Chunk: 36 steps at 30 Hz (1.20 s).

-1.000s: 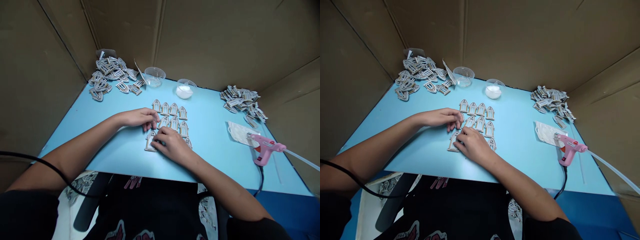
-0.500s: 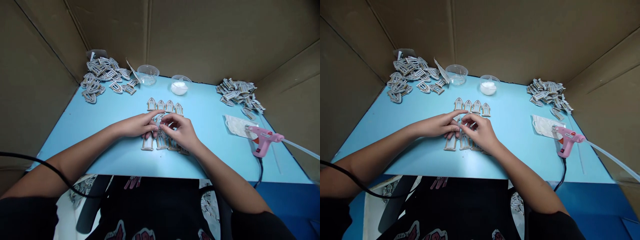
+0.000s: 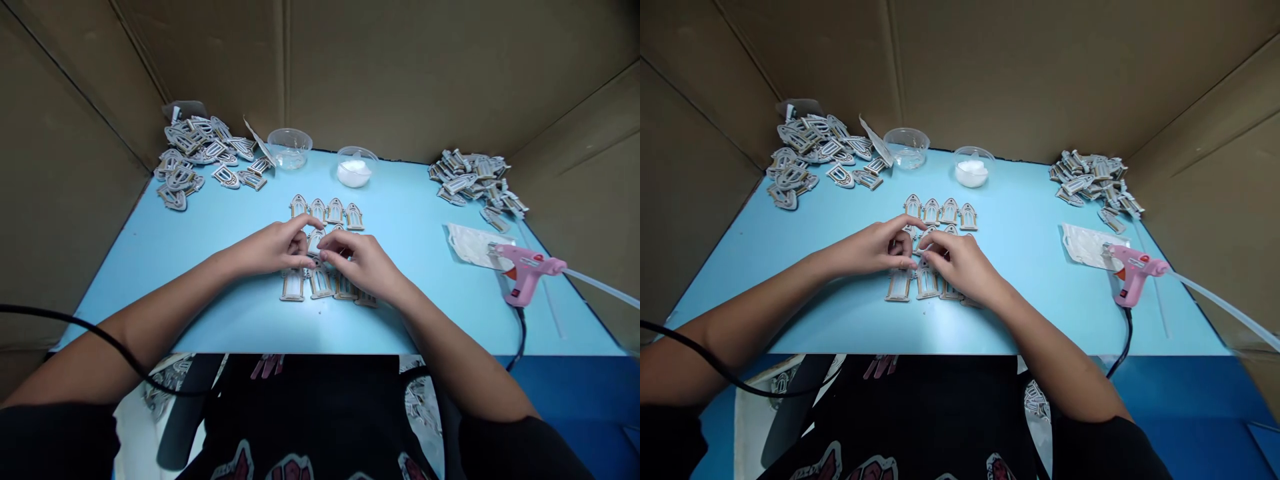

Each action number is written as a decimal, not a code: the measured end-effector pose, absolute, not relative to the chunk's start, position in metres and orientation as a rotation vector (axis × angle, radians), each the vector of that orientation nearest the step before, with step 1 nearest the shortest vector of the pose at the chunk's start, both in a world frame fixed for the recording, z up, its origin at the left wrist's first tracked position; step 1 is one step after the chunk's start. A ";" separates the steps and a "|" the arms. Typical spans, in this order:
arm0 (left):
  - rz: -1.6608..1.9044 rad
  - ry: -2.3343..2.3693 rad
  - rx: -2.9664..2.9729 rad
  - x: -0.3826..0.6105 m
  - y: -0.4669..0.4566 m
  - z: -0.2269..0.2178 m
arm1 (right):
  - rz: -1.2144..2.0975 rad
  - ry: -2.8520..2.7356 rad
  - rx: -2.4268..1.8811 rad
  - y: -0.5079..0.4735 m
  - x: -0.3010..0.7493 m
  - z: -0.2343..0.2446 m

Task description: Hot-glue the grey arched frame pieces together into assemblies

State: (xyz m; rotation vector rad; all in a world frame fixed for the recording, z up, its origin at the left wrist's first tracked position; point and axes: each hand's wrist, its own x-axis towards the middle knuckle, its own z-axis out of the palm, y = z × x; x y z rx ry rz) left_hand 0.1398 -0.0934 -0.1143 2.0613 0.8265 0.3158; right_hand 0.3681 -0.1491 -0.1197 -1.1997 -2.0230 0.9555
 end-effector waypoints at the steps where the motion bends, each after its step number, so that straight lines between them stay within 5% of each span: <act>1: 0.253 0.842 2.086 0.139 -0.091 -0.114 | 0.953 -2.037 -1.222 -0.149 0.370 -0.118; 8: -0.009 0.751 2.296 0.137 -0.083 -0.119 | 1.185 -2.153 -1.250 -0.148 0.376 -0.113; 36: 0.050 0.703 2.398 0.134 -0.084 -0.121 | 1.003 -2.210 -1.242 -0.150 0.367 -0.122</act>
